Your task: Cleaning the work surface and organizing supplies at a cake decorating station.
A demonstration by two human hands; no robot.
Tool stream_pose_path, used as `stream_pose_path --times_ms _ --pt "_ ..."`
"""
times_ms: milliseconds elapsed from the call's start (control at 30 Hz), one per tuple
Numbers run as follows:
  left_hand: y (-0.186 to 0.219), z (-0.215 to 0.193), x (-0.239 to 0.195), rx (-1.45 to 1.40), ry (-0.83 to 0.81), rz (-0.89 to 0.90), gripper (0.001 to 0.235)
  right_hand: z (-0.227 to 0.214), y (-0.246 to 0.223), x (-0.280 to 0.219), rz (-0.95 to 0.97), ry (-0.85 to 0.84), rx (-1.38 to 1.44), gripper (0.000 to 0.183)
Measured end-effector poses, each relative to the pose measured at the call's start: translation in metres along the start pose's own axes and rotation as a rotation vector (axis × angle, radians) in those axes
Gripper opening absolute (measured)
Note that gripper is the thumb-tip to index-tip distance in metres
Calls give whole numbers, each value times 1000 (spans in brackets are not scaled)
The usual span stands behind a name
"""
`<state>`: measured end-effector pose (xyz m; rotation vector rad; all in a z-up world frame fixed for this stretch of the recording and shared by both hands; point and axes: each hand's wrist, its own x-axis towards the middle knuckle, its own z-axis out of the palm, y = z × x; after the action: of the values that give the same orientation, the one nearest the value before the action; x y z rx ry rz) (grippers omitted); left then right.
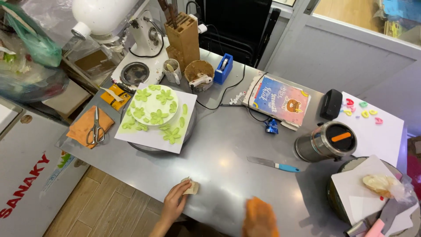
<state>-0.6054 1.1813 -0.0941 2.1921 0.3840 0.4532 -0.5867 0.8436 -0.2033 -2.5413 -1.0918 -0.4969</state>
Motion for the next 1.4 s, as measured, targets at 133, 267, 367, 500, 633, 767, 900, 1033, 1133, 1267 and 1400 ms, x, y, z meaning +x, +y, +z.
stream_pose_path --times_ms 133,267,367,500,633,767,900,1033,1133,1267,1400 --pt "-19 -15 -3 -12 48 -46 42 53 -2 200 66 -48 112 63" --pt "-12 -44 -4 -42 34 -79 47 131 13 333 125 -51 41 66" --pt "-45 -48 -23 -32 40 -104 53 191 38 415 240 -1 -31 64" --pt "-153 -30 -74 -38 77 -125 61 240 59 490 268 10 65 56" --pt "-254 -19 -101 -110 -79 -119 59 263 66 500 196 -31 209 53" --pt "-197 -47 -71 -96 -113 -58 51 245 45 467 33 -173 410 48" --pt "-129 -86 -37 -69 -13 -58 53 205 -6 418 -8 -293 473 45" --pt "-87 -103 -30 -101 -91 -48 49 163 -68 349 29 -402 402 38" --pt "-58 -88 -33 -116 -127 14 49 90 -114 289 -73 -463 591 43" --pt "-28 -55 -30 -127 -178 63 48 49 -101 170 -225 -434 603 56" --pt "-19 -17 -3 41 -254 352 46 -6 -35 56 -11 -256 264 58"
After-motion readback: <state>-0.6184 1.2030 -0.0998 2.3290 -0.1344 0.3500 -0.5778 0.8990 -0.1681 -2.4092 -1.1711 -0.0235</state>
